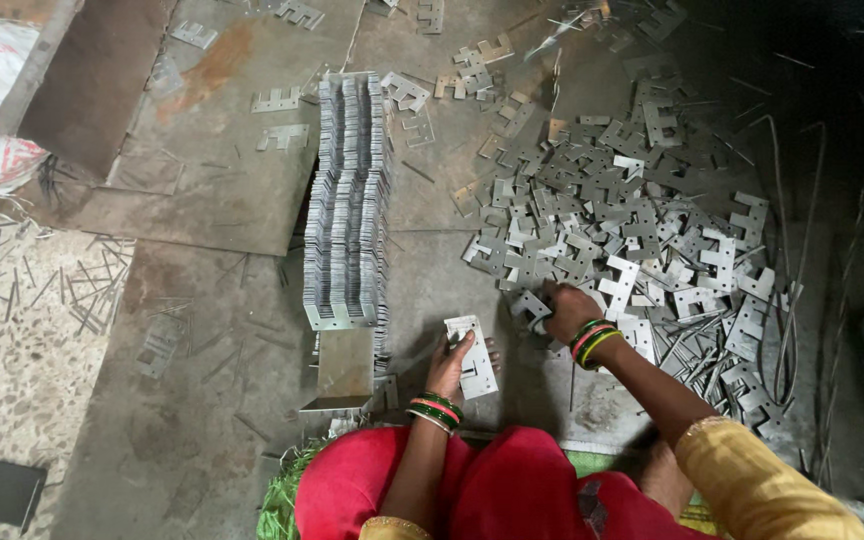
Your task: The person sorts metal components by picking them up from the floor and stacking them into organized rows within a metal frame.
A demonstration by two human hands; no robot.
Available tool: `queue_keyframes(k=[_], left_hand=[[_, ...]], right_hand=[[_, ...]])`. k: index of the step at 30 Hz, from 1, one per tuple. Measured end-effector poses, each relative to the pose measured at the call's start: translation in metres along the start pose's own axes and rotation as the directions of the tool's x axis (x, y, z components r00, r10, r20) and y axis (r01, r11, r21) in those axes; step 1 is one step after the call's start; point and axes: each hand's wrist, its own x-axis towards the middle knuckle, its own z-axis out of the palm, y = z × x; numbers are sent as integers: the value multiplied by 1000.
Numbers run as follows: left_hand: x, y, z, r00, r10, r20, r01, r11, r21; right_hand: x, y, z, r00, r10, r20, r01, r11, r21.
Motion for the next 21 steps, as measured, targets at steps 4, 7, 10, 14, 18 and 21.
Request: queue_keyframes(k=[4, 7, 10, 14, 18, 21], left_hand=[[17, -18, -25, 998, -56, 20, 55, 996, 65], [41, -18, -37, 989, -143, -34, 147, 973, 181], [30, -21, -19, 967, -239, 90, 240, 971, 4], [13, -2, -4, 971, -239, 20, 237, 970, 62], [5, 1, 0, 950, -164, 266, 191, 979, -78], [6, -3, 0, 956, -124, 266, 158, 981, -110]], right_hand=[[-30, -11, -1, 967, -254, -24, 254, 967, -13], [-44, -16, -17, 876, -482, -21, 474, 868, -147], [-26, -11, -25, 895, -446, 8, 432, 863, -263], [-8, -5, -28, 970, -233, 68, 243, 932, -270], [-1, -4, -35, 985, -162, 53, 170, 952, -253], [-5, -1, -40, 981, 102, 164, -73, 981, -177]])
